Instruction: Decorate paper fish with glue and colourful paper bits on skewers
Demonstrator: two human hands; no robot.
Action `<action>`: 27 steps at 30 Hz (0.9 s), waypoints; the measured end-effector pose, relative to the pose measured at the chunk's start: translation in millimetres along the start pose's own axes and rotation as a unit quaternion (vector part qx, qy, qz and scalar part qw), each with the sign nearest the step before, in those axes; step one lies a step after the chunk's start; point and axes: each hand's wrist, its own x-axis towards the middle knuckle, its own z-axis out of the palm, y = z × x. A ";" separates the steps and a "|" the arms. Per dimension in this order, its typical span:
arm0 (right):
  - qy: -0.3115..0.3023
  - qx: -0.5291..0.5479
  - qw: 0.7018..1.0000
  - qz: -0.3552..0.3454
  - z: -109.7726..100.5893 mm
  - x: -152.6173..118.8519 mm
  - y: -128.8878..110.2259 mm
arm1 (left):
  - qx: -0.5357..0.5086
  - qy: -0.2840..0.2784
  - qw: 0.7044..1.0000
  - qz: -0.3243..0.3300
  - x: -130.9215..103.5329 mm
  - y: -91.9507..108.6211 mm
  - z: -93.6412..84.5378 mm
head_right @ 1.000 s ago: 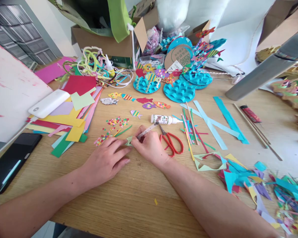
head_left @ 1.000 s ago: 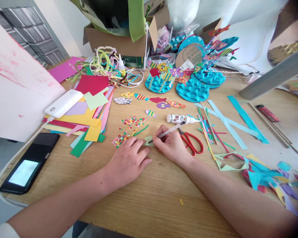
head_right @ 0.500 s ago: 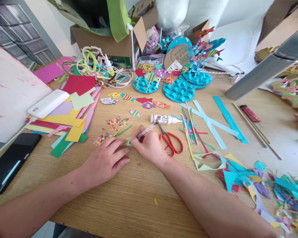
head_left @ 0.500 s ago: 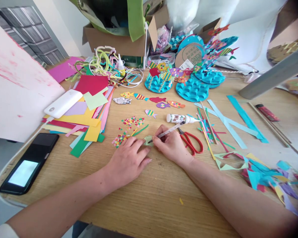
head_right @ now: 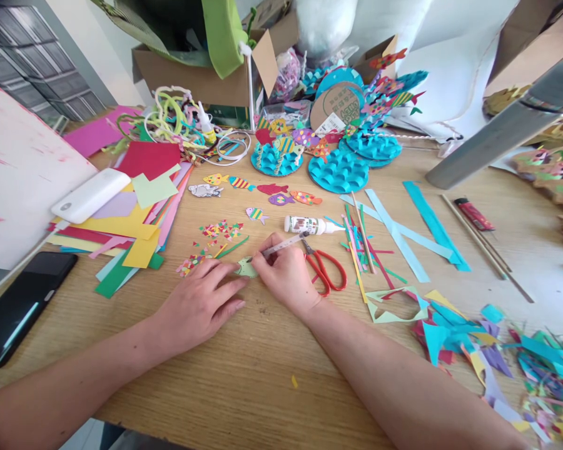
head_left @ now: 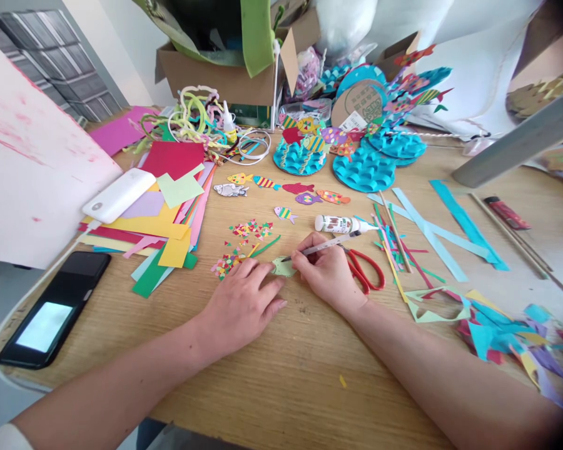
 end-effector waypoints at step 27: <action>0.000 -0.004 1.000 0.009 0.7 1.0 1.6 | -0.001 -0.005 1.000 0.005 0.0 0.1 -0.9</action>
